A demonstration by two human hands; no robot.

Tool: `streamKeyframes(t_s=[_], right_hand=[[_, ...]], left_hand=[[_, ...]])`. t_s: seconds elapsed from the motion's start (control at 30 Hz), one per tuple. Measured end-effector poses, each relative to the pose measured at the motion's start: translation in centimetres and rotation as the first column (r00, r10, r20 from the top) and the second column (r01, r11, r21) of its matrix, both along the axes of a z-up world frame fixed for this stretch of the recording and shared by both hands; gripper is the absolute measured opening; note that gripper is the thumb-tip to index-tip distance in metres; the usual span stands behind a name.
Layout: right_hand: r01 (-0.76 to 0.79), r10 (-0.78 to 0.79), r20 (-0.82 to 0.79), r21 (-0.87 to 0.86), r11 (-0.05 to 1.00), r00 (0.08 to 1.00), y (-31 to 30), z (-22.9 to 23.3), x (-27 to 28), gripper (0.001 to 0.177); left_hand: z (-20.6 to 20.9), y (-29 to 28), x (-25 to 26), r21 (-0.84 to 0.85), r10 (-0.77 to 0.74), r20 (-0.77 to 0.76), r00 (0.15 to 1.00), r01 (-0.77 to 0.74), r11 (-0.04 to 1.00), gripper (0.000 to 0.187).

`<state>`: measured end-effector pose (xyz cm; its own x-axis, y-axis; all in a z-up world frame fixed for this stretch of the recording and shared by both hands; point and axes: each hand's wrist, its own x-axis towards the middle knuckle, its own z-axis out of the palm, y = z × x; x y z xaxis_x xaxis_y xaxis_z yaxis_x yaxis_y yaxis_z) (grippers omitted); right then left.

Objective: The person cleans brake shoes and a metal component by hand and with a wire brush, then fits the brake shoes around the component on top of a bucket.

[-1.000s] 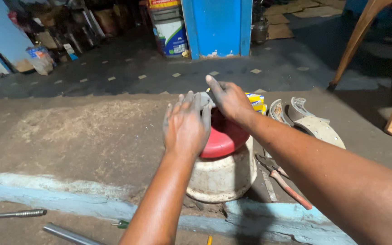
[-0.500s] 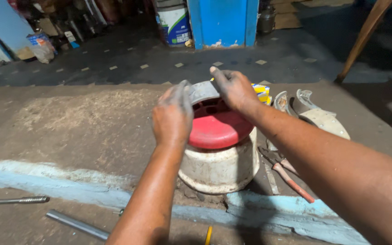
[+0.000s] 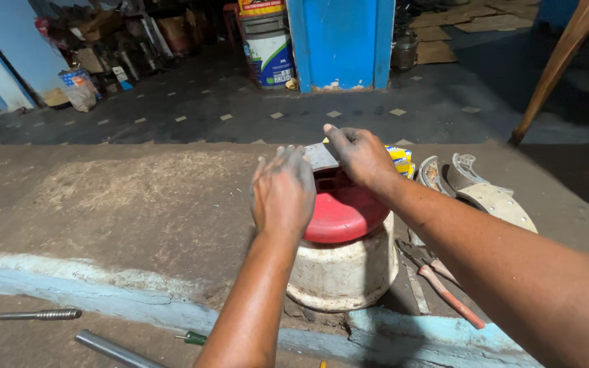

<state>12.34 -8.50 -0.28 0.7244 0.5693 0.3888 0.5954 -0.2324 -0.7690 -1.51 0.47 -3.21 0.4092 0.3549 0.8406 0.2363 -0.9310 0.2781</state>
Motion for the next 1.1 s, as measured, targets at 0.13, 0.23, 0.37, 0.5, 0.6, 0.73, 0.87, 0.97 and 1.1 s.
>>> streamKeyframes(t_s=[0.13, 0.23, 0.37, 0.5, 0.6, 0.73, 0.87, 0.97, 1.1], right_hand=[[-0.008, 0.007, 0.031, 0.023, 1.0, 0.999, -0.1, -0.1, -0.1, 0.063], [-0.007, 0.005, 0.055, 0.03, 1.0, 0.998, 0.0, -0.1, -0.1, 0.062], [-0.004, 0.005, 0.029, -0.012, 1.0, 1.0, -0.2, -0.3, -0.2, 0.063], [0.005, -0.005, 0.013, -0.001, 1.0, 1.0, -0.1, 0.0, -0.2, 0.061], [0.004, -0.004, 0.037, -0.01, 1.0, 0.999, 0.0, 0.1, -0.1, 0.061], [0.007, -0.006, 0.031, -0.04, 0.999, 0.999, 0.1, -0.2, 0.1, 0.062], [-0.007, 0.002, 0.093, 0.051, 0.999, 0.996, 0.5, -0.7, 0.7, 0.06], [0.002, -0.003, 0.07, 0.023, 1.0, 0.998, 0.4, -0.2, 0.3, 0.06], [0.032, -0.03, 0.082, -0.018, 0.999, 0.996, 0.2, -0.4, 0.0, 0.061]], left_hand=[[-1.5, -2.0, -0.8, 0.09, -0.148, 0.041, 0.988, 0.144, 0.985, 0.035], [-0.9, -1.6, -0.9, 0.008, -0.12, 0.01, 0.993, 0.12, 0.993, 0.038], [0.3, 0.4, -1.1, -0.346, 0.049, -0.151, 0.987, -0.099, 0.933, 0.039], [-1.4, -1.6, -1.5, -0.037, -0.079, 0.024, 0.997, 0.08, 0.996, 0.051], [-1.9, -2.6, -2.6, -0.007, -0.147, 0.001, 0.989, 0.147, 0.989, 0.063], [-1.7, -2.8, -3.5, 0.041, -0.138, -0.044, 0.989, 0.14, 0.989, 0.074], [-0.1, -1.3, -2.6, -0.06, -0.188, -0.136, 0.973, 0.181, 0.982, 0.084], [0.9, -1.6, -2.2, -0.148, -0.173, -0.182, 0.968, 0.147, 0.978, 0.092], [-0.2, -2.9, -3.1, -0.095, -0.167, -0.226, 0.96, 0.149, 0.984, 0.098]])
